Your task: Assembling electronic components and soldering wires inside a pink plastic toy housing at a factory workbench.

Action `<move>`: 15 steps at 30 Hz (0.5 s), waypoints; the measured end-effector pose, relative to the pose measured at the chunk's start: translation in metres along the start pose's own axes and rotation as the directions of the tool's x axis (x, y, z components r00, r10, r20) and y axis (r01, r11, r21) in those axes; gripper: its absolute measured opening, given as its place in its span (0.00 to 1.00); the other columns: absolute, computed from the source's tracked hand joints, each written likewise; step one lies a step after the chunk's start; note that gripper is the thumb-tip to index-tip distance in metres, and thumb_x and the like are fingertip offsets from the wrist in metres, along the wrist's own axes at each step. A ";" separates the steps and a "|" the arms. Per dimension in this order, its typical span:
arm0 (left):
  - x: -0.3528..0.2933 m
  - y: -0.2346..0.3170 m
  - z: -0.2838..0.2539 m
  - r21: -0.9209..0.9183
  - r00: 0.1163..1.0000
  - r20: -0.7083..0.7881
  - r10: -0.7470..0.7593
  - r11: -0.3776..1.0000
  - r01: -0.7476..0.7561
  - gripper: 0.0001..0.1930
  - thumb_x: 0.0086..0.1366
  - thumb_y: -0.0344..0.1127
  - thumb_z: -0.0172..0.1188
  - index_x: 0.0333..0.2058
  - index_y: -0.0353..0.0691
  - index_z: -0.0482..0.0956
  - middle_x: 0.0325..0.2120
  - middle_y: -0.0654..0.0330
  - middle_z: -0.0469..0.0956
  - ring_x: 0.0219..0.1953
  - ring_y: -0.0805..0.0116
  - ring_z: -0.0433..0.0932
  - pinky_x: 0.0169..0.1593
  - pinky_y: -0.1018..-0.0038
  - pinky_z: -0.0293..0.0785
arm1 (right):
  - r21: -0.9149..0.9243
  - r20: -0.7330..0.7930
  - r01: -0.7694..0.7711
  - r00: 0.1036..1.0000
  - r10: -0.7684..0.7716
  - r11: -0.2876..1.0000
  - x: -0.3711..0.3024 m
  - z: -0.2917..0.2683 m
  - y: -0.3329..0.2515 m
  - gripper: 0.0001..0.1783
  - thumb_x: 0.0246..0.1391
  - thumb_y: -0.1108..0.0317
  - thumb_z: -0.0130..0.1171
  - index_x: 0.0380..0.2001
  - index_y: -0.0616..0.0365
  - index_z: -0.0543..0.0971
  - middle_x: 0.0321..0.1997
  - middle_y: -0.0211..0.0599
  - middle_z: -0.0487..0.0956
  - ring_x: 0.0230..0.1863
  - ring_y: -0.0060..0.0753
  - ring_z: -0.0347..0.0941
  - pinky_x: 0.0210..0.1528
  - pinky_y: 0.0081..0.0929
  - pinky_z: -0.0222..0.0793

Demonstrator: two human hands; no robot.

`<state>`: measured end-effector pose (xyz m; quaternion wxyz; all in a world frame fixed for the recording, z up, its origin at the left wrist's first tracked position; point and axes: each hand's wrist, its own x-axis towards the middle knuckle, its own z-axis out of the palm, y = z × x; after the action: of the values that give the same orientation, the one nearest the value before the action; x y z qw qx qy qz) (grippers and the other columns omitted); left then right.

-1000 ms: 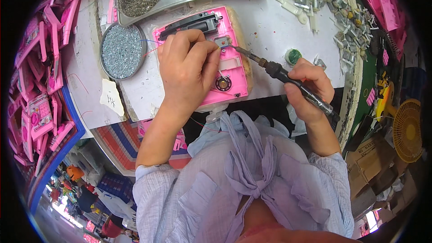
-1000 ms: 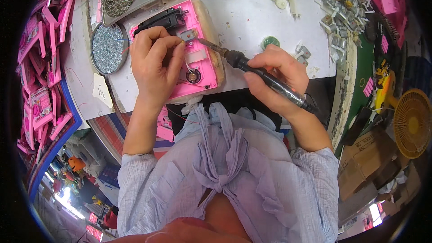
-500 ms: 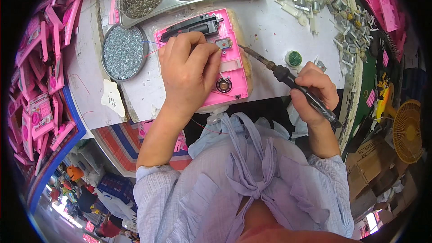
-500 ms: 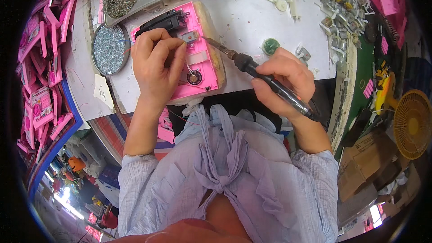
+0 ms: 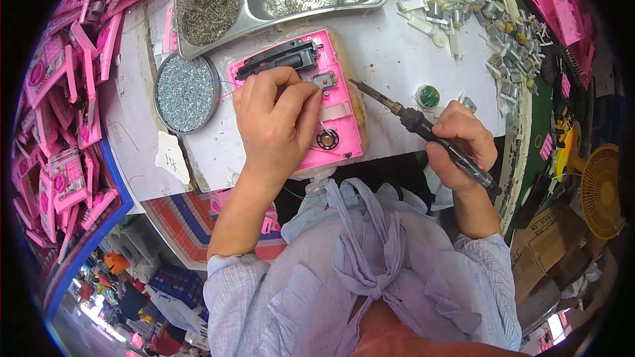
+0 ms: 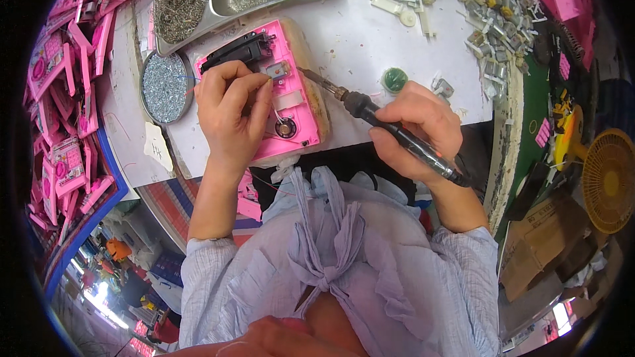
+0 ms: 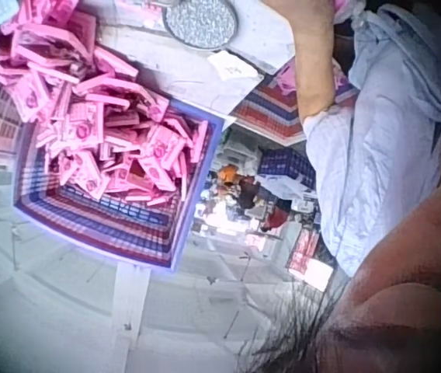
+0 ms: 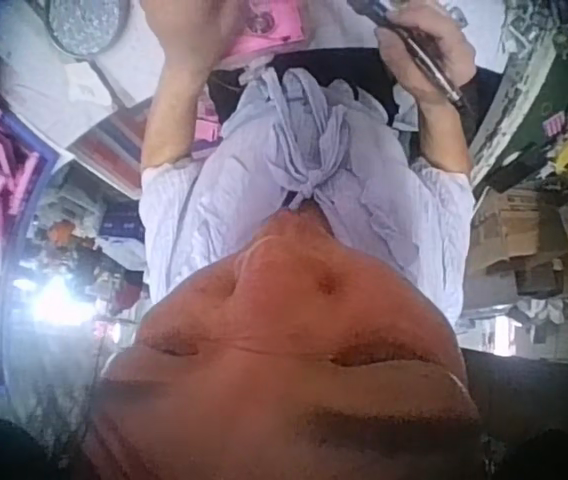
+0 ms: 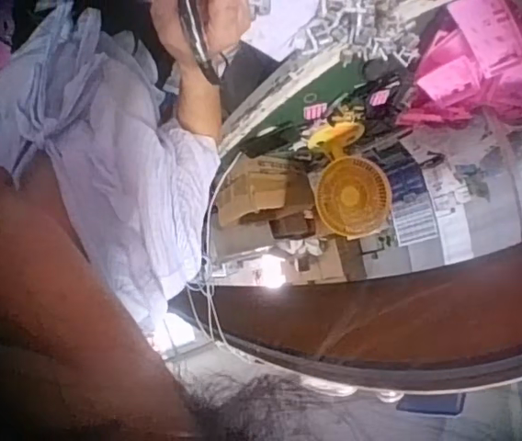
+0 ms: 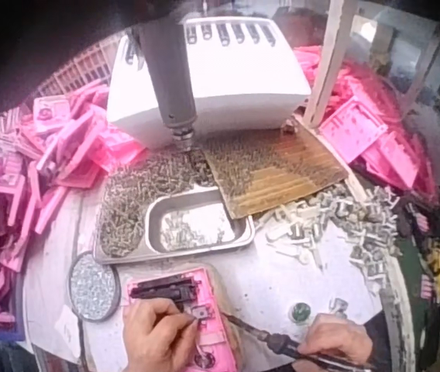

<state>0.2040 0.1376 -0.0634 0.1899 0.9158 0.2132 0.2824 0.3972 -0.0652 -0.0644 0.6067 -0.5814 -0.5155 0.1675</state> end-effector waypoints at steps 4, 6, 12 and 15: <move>0.000 0.001 -0.001 -0.003 1.000 0.001 -0.003 1.000 0.003 0.08 0.52 0.27 0.72 0.33 0.41 0.84 0.33 0.61 0.77 0.36 0.64 0.75 0.42 0.68 0.65 | -0.005 0.004 0.006 1.000 -0.006 1.000 0.000 -0.001 0.000 0.16 0.46 0.77 0.72 0.39 0.62 0.79 0.28 0.36 0.78 0.24 0.28 0.67 0.25 0.25 0.58; -0.001 0.001 -0.001 -0.005 1.000 -0.001 -0.005 1.000 0.005 0.09 0.52 0.27 0.73 0.33 0.41 0.85 0.33 0.61 0.77 0.36 0.63 0.75 0.42 0.68 0.65 | -0.002 0.000 0.013 1.000 -0.013 1.000 0.000 -0.001 0.000 0.16 0.46 0.77 0.72 0.39 0.62 0.79 0.27 0.36 0.78 0.24 0.28 0.68 0.25 0.25 0.58; -0.004 -0.003 -0.007 -0.094 0.994 -0.088 -0.063 0.994 0.055 0.09 0.54 0.24 0.72 0.35 0.39 0.85 0.33 0.60 0.79 0.32 0.67 0.76 0.38 0.72 0.69 | 0.010 -0.014 0.004 1.000 -0.004 1.000 0.000 0.000 0.001 0.16 0.46 0.79 0.71 0.39 0.63 0.79 0.27 0.36 0.77 0.24 0.28 0.68 0.25 0.25 0.58; -0.011 -0.010 -0.012 -0.194 0.969 -0.158 -0.191 0.968 0.159 0.08 0.55 0.24 0.72 0.35 0.39 0.86 0.33 0.59 0.81 0.30 0.68 0.77 0.35 0.73 0.72 | 0.030 -0.034 -0.010 0.999 0.011 1.000 -0.001 0.002 0.002 0.15 0.46 0.79 0.71 0.38 0.63 0.79 0.26 0.36 0.77 0.24 0.28 0.67 0.25 0.24 0.58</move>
<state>0.1859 0.1436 -0.0640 0.2764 0.8440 0.2833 0.3621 0.3955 -0.0647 -0.0669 0.6231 -0.5778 -0.4997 0.1682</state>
